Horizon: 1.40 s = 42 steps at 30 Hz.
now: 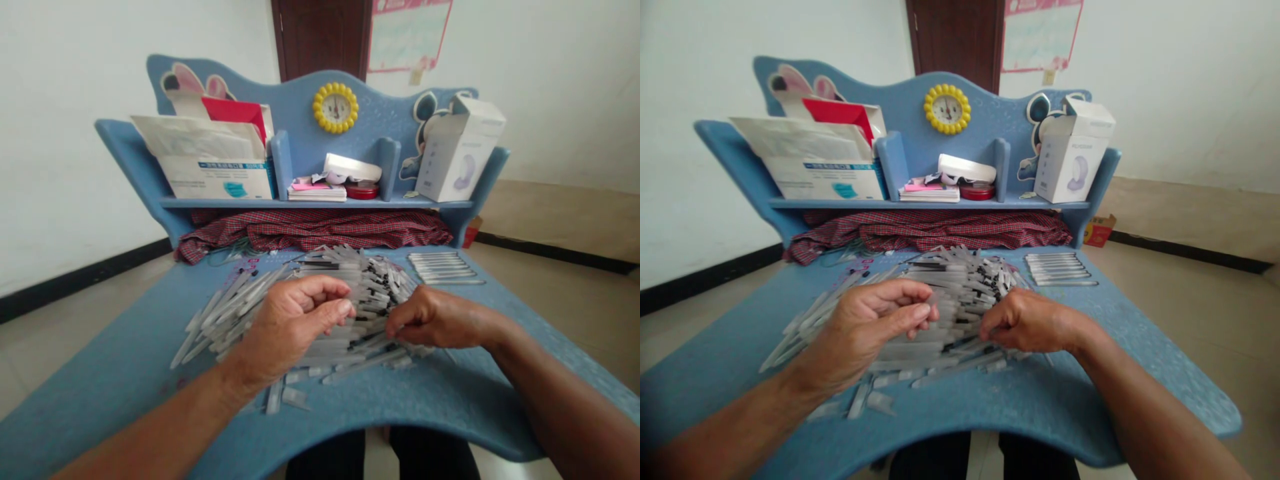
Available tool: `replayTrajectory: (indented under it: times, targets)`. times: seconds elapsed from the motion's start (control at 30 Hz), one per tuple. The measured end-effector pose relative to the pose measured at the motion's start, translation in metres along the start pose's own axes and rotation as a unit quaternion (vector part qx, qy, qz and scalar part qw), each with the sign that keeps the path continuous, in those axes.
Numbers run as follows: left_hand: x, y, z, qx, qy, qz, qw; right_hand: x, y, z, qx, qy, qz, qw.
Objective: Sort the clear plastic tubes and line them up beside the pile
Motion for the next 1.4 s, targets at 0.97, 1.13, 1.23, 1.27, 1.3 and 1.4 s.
replayTrajectory:
  times: [0.97,1.13,1.23,1.27,1.3,1.4]
  targets:
    - [0.005,-0.005,-0.009,-0.095,-0.050,-0.021,0.994,-0.002,-0.009,-0.012,0.186,-0.046,0.037,0.981]
    - [0.004,-0.004,-0.009,-0.096,-0.048,-0.022,0.994,-0.002,-0.007,-0.011,0.222,-0.044,0.021,0.974]
    - [0.004,-0.003,-0.009,-0.101,-0.051,-0.018,0.993,-0.003,-0.007,-0.012,0.236,-0.049,0.007,0.971]
    - [0.004,-0.003,-0.010,-0.104,-0.051,-0.017,0.993,-0.003,-0.008,-0.013,0.236,-0.049,0.004,0.971]
    - [0.004,-0.003,-0.010,-0.106,-0.052,-0.016,0.993,-0.003,-0.007,-0.013,0.232,-0.047,0.002,0.971]
    - [0.005,-0.003,-0.009,-0.110,-0.051,-0.016,0.992,-0.003,-0.006,-0.011,0.161,-0.031,0.020,0.986]
Point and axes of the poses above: each hand's wrist, its own x-axis away from the middle knuckle, its own z-axis out of the back of the hand, y = z × x, the point moved 4 cm from there along -x, towards the middle knuckle, and after that the axes turned 11 degrees about y, right-handed, at the moved point
